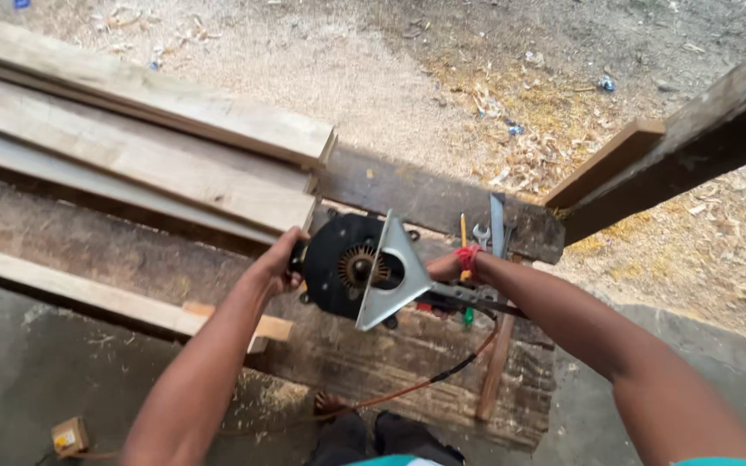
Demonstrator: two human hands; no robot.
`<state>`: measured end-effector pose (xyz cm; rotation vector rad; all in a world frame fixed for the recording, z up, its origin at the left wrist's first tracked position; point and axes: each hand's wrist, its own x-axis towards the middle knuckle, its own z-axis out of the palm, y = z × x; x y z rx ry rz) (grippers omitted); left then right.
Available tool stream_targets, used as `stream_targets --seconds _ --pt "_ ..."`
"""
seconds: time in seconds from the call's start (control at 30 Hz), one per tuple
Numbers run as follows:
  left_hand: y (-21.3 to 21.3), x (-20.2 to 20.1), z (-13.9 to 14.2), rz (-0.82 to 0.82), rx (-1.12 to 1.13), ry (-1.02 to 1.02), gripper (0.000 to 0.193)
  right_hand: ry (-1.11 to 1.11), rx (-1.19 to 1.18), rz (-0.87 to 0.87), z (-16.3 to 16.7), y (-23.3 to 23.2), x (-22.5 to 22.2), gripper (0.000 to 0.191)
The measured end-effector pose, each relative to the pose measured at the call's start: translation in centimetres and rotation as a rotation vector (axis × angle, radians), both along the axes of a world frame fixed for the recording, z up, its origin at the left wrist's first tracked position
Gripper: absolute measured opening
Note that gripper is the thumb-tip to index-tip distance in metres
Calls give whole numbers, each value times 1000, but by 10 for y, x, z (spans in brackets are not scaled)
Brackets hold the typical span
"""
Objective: The person uses a plunge router to cut a slot in a small wood block on a workbench. They adjust the router and its cord, strike the workpiece area with a hammer, reposition the router on the block, and continue routing along the wood, then lift the router away at the end.
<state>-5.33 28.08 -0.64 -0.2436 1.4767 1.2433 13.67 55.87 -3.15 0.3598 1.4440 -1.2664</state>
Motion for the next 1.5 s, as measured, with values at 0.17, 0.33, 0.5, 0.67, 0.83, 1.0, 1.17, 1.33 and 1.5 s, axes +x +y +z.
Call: stream_targets --seconds 0.17,0.33,0.5,0.67,0.83,1.0,1.17,1.33,1.5 --pt "16 8 -6 48 -182 50 51 328 11 140 -11 12 -28 63" --pt "15 10 -4 30 -333 64 57 312 92 71 3 44 -27 45" --pt "13 16 -8 18 -323 64 58 620 453 -604 37 125 36 33" --pt "10 15 -16 58 -333 83 55 658 1475 -873 -8 135 187 37" --pt "13 3 -22 20 -299 103 52 368 1201 -913 -68 32 233 52" --pt "18 5 -24 172 -24 67 46 600 1416 -1028 -70 -2 206 41" --pt "27 13 -19 316 -78 259 27 317 379 -1636 -50 27 220 13" --pt "27 20 -24 378 45 449 34 549 483 -2019 -12 -9 270 28" --pt "29 21 -37 435 141 482 33 851 559 -1930 50 -63 295 37"
